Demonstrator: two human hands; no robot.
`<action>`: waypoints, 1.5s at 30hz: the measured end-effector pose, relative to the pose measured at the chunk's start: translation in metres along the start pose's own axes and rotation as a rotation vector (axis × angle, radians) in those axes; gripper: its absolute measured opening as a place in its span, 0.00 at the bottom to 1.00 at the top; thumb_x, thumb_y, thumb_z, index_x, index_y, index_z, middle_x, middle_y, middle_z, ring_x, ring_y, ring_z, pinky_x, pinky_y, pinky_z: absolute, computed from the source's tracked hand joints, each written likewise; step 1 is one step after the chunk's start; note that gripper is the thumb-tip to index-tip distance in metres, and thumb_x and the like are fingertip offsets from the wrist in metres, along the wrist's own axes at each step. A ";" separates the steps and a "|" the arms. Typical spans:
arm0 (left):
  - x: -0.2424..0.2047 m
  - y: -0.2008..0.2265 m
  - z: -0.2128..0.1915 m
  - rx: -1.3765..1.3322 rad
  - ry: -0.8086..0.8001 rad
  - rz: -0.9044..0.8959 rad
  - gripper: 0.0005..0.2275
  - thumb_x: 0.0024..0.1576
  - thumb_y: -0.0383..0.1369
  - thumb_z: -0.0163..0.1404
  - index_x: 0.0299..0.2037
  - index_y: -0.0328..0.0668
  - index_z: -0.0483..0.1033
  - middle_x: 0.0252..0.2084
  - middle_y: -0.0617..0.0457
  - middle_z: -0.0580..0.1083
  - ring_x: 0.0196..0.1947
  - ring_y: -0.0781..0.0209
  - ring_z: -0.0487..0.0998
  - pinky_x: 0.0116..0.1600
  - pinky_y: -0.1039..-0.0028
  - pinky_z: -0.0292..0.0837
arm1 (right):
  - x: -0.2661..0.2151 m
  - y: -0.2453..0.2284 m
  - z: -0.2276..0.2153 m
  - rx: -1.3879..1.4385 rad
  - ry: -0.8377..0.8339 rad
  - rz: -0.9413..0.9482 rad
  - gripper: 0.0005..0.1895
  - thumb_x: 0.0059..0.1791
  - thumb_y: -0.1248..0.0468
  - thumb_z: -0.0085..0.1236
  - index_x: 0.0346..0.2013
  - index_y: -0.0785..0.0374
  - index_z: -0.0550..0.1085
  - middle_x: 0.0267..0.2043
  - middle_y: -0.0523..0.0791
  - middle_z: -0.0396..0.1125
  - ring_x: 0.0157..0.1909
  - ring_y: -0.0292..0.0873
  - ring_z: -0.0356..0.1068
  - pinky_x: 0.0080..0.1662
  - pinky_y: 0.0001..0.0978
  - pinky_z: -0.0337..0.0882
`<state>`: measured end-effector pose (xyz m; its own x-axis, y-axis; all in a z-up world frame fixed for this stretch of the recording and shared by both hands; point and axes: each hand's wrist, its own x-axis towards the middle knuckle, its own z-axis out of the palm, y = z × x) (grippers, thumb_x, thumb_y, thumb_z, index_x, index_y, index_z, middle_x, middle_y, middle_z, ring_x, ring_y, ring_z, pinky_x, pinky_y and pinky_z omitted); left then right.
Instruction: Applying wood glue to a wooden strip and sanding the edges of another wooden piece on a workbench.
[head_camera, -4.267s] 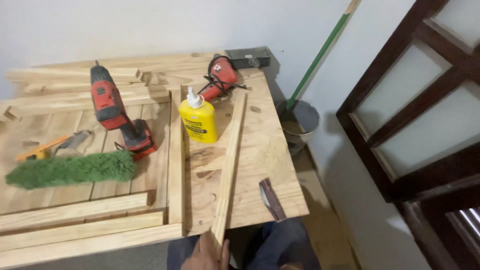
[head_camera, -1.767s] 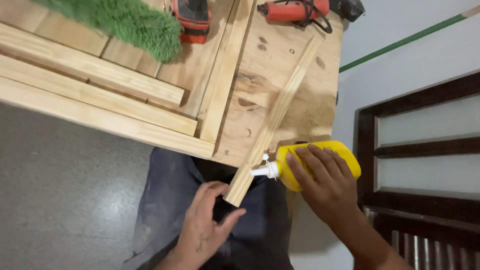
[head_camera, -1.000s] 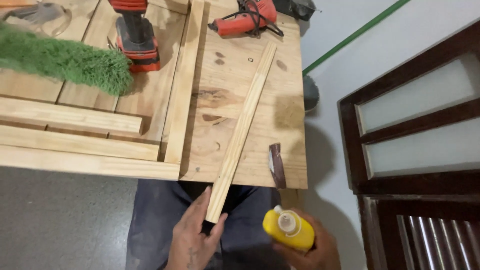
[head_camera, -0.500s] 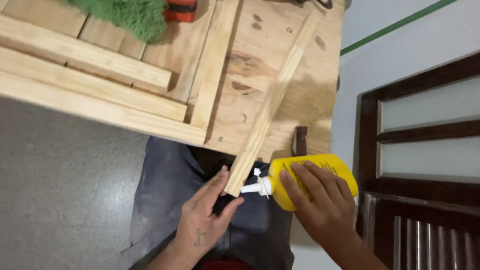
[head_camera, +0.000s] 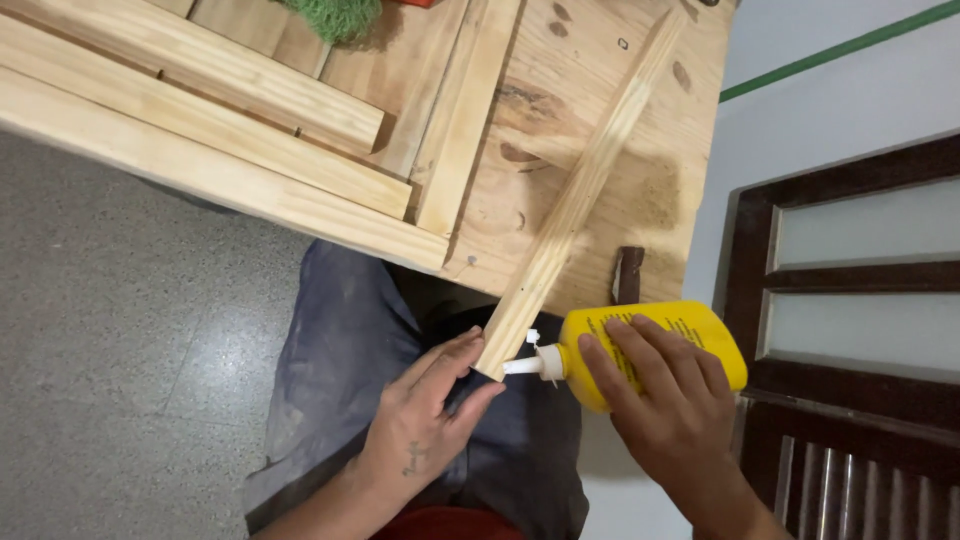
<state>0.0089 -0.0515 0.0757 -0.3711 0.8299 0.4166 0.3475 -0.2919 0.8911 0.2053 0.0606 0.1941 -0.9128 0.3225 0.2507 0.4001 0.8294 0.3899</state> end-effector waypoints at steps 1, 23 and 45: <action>0.000 0.000 0.000 -0.014 0.000 -0.011 0.18 0.53 0.28 0.65 0.51 0.28 0.76 0.53 0.40 0.78 0.54 0.50 0.82 0.62 0.68 0.79 | 0.001 0.000 -0.001 -0.015 -0.020 -0.010 0.11 0.56 0.64 0.54 0.52 0.51 0.76 0.54 0.47 0.75 0.53 0.51 0.77 0.44 0.41 0.69; 0.003 -0.001 -0.002 0.014 -0.021 0.041 0.17 0.55 0.28 0.62 0.51 0.25 0.75 0.51 0.39 0.79 0.54 0.48 0.81 0.61 0.67 0.80 | 0.003 0.002 -0.005 -0.131 0.004 -0.033 0.12 0.55 0.62 0.65 0.53 0.47 0.79 0.53 0.44 0.77 0.52 0.50 0.79 0.46 0.40 0.67; 0.007 0.000 -0.007 0.163 -0.050 0.104 0.16 0.59 0.32 0.60 0.53 0.31 0.75 0.52 0.45 0.76 0.51 0.52 0.80 0.56 0.67 0.80 | -0.010 0.000 0.011 0.211 -0.044 0.205 0.19 0.47 0.73 0.63 0.51 0.53 0.78 0.53 0.43 0.75 0.52 0.48 0.76 0.48 0.40 0.66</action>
<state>0.0001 -0.0492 0.0803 -0.2836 0.8230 0.4921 0.5181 -0.3003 0.8009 0.2131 0.0625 0.1816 -0.8192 0.5089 0.2646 0.5549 0.8198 0.1415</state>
